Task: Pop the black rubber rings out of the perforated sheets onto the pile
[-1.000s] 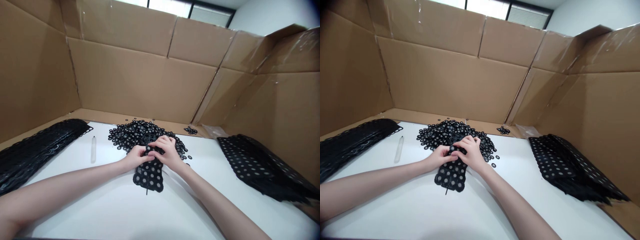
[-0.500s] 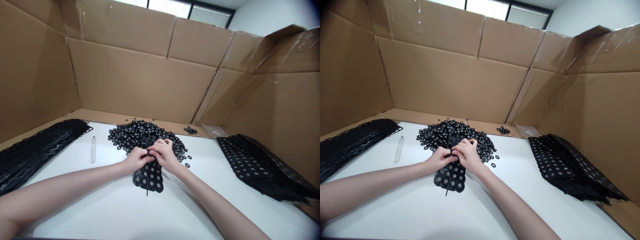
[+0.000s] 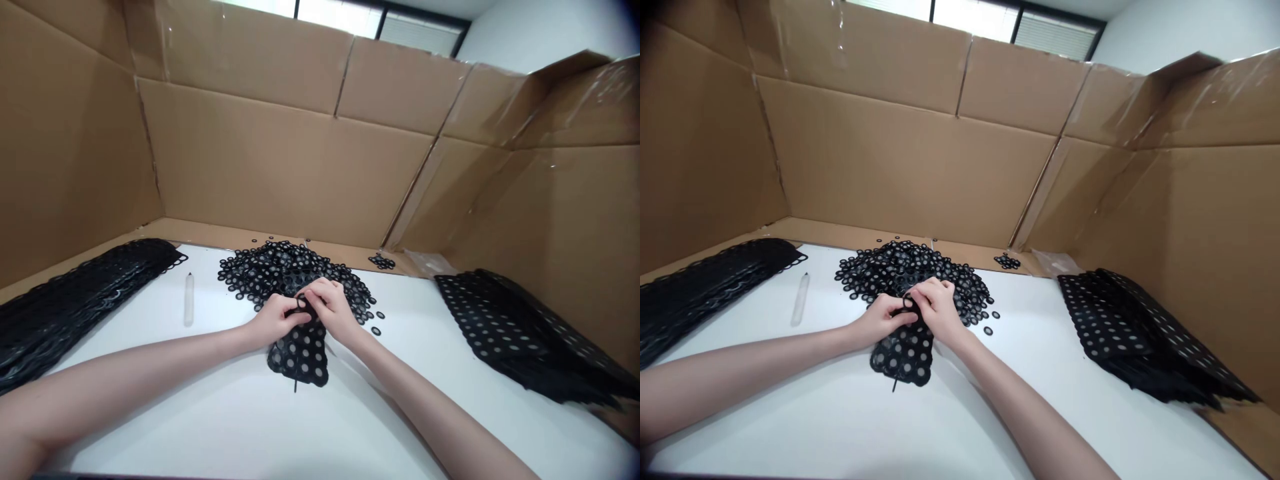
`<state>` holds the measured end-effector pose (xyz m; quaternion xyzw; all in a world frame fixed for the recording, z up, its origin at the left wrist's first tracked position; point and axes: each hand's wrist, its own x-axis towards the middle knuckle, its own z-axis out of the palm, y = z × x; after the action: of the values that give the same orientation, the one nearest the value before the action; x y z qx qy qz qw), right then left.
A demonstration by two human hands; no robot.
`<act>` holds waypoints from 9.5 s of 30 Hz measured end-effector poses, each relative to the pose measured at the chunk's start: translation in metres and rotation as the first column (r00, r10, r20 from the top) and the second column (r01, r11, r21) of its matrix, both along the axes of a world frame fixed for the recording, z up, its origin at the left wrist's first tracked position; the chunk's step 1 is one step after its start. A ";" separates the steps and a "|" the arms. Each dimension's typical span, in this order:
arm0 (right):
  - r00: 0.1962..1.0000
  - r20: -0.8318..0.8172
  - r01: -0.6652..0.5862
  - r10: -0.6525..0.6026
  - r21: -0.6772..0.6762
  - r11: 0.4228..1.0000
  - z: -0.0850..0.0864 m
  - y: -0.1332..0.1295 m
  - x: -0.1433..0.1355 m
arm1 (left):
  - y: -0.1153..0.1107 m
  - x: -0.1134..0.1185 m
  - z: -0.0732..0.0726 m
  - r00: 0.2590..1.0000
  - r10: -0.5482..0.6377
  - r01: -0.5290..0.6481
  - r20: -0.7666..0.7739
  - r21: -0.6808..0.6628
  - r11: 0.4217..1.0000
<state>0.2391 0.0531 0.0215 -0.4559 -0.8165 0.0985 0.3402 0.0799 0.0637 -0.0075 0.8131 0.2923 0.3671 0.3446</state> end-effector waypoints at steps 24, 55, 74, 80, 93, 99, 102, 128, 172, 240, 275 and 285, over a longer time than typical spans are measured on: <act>0.999 0.031 -0.032 0.030 0.060 0.998 -0.005 0.002 0.004 | 0.001 0.000 0.001 0.999 -0.020 0.023 0.025 -0.112 0.993; 0.994 -0.103 0.055 -0.018 0.367 0.929 0.006 0.011 0.031 | 0.007 -0.001 -0.004 0.895 0.106 0.212 0.433 -0.622 0.754; 0.965 0.240 -0.159 0.106 0.213 0.964 -0.001 0.005 0.016 | 0.003 0.003 0.000 0.975 0.156 -0.089 0.160 -0.361 0.928; 0.987 0.109 -0.135 0.121 0.138 0.981 0.000 0.006 0.018 | 0.002 0.002 0.000 0.962 0.193 -0.102 0.195 -0.397 0.912; 0.970 -0.150 -0.195 0.191 -0.016 0.981 -0.006 0.016 0.020 | 0.005 -0.001 0.000 0.971 0.117 -0.005 0.207 -0.472 0.882; 0.989 -0.060 -0.132 0.138 0.091 0.987 -0.005 0.009 0.014 | 0.005 0.000 0.000 0.968 0.159 -0.059 0.194 -0.441 0.896; 0.985 -0.166 -0.020 0.036 0.096 0.995 -0.010 0.014 0.012 | 0.004 0.001 0.000 0.964 0.179 -0.063 0.197 -0.484 0.873; 0.965 -0.238 0.150 -0.110 0.159 0.976 0.000 0.026 0.030 | 0.004 0.004 -0.003 0.925 0.220 0.003 0.311 -0.582 0.813; 0.990 0.106 -0.118 0.095 0.227 0.967 -0.001 0.010 0.014 | 0.010 0.001 -0.007 0.921 0.123 0.104 0.370 -0.537 0.837; 0.977 0.156 -0.168 0.149 0.118 0.979 -0.002 0.007 0.016 | 0.010 -0.002 -0.006 0.990 -0.109 0.134 0.092 -0.342 0.930; 0.988 -0.138 0.102 -0.069 0.248 0.963 0.001 0.031 0.045 | 0.004 -0.004 0.004 0.975 -0.055 0.166 0.217 -0.537 0.827; 0.983 -0.002 -0.183 0.186 0.166 0.969 0.011 0.007 0.024 | 0.012 -0.010 0.001 0.942 -0.040 0.223 0.333 -0.533 0.816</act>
<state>0.2630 0.0603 0.0329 -0.3473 -0.8577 0.0658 0.3733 0.0700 0.0754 -0.0068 0.6263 0.2727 0.3610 0.6348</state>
